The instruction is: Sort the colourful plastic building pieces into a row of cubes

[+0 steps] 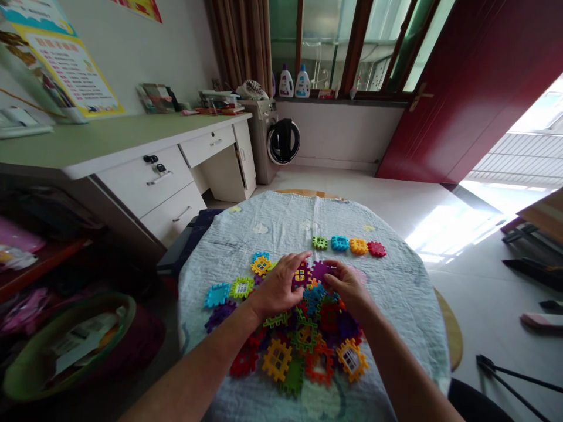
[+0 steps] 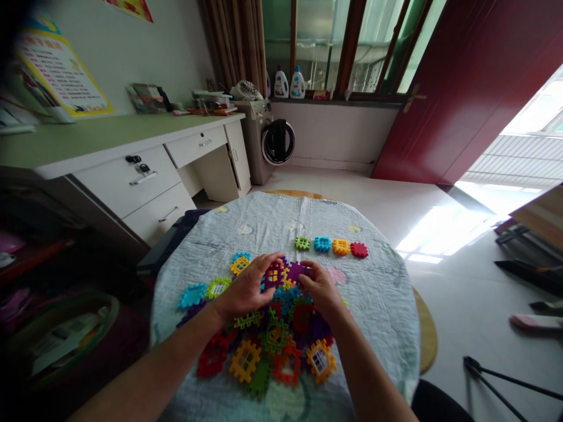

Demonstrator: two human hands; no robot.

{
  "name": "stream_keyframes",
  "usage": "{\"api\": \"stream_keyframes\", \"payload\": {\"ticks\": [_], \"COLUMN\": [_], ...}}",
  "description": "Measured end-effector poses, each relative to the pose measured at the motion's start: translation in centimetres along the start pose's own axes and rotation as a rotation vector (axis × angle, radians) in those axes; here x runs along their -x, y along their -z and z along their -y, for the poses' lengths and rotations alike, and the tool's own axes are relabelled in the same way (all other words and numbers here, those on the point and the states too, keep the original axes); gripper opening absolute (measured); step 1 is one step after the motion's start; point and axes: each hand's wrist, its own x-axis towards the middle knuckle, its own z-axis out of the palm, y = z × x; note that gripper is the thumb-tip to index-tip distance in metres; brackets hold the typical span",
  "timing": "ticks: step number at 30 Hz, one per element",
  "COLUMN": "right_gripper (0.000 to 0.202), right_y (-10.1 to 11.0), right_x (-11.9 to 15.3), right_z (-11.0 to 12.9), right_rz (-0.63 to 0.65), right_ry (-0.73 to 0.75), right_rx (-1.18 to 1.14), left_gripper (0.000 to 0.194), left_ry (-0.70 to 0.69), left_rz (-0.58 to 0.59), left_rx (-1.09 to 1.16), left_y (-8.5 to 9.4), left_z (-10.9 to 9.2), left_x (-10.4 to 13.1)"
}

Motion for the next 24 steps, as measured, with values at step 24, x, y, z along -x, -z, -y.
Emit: {"api": "stream_keyframes", "payload": {"ticks": [24], "right_gripper": [0.053], "right_y": [-1.5], "right_x": [1.3], "right_z": [1.3], "right_rz": [0.322], "right_ry": [0.013], "right_rx": [-0.136], "left_gripper": [0.073], "left_ry": [-0.125], "left_rz": [0.034], "left_rx": [-0.137], "left_y": [-1.8], "left_z": [-0.5], "left_x": [-0.1]}}
